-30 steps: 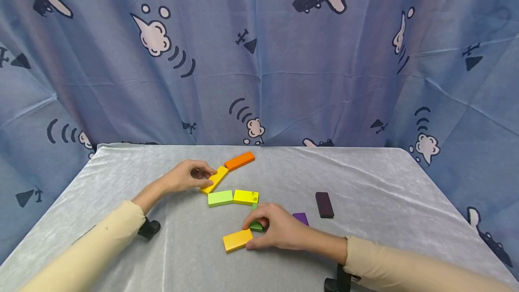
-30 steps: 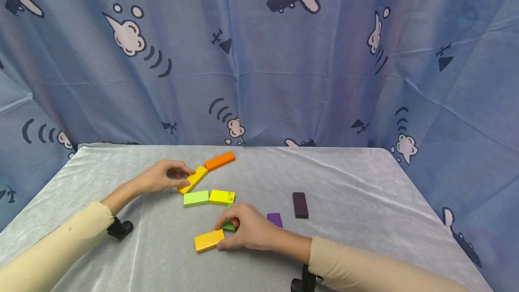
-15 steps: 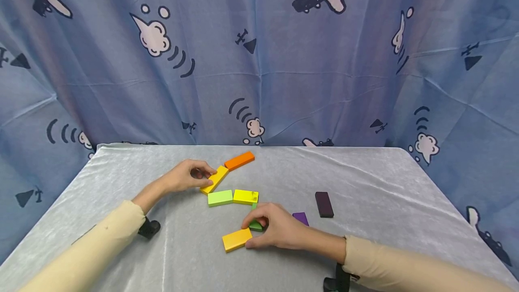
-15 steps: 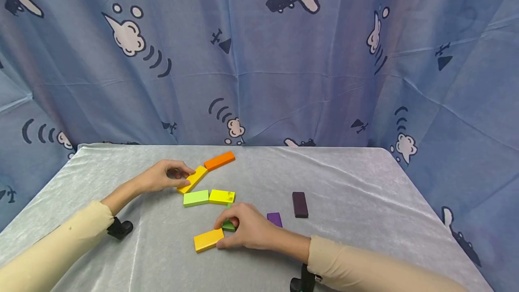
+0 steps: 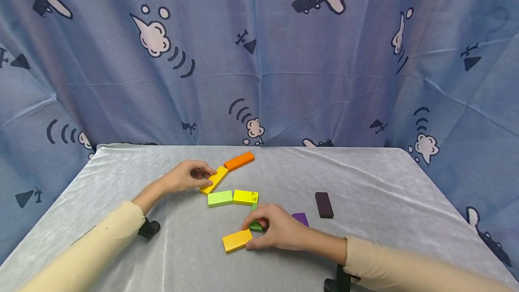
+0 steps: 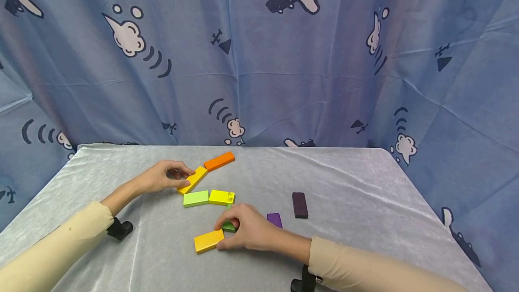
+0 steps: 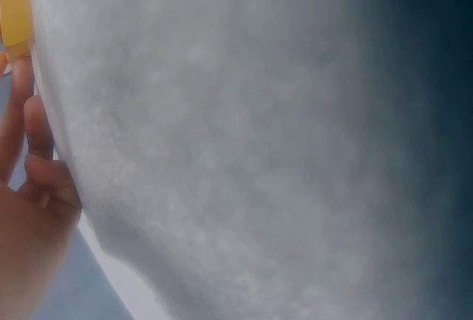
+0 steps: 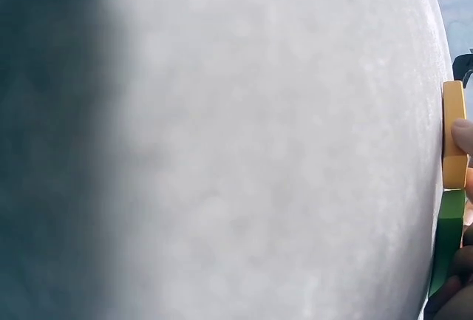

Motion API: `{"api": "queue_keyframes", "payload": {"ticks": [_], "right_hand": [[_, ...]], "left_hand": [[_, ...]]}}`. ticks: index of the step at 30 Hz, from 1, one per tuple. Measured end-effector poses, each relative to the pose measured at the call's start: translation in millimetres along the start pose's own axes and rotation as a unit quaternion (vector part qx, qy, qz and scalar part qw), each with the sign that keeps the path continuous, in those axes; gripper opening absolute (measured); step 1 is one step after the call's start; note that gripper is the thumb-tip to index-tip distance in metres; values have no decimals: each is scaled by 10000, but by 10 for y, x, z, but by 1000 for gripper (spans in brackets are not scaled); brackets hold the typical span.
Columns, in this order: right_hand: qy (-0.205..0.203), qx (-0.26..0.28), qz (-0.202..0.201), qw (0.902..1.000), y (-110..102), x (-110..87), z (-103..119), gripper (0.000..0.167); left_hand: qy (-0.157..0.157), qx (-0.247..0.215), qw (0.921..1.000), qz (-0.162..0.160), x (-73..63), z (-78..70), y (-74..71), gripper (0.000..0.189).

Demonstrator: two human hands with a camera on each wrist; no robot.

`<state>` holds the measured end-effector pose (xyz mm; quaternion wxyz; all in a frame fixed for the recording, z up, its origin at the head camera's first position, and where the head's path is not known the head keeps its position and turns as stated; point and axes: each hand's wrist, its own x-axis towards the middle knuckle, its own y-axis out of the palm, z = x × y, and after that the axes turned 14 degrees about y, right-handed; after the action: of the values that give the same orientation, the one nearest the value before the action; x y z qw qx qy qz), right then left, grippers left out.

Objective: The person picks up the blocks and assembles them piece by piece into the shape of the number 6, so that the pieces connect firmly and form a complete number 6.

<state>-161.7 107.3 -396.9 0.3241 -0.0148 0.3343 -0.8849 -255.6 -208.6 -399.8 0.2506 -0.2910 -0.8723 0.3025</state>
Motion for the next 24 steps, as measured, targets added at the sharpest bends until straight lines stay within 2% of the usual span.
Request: {"api": "queue_keyframes", "payload": {"ticks": [5, 11, 20, 24], "right_hand": [[-39, 51, 21, 10000, -10, -8, 7, 24], [-131, 366, 64, 9992, -81, -37, 10, 30], [-426, 533, -134, 9976, -288, -108, -76, 32], [-346, 442, -241, 9981, -371, -166, -128, 32]], "left_hand": [[-64, 8, 10000, -5, 7, -4, -3, 26], [-103, 39, 9999, 20, 18, 7, 1, 26], [-16, -18, 10000, 32, 6, 1, -6, 27], [-25, -69, 10000, 17, 5, -11, -4, 27]]}}
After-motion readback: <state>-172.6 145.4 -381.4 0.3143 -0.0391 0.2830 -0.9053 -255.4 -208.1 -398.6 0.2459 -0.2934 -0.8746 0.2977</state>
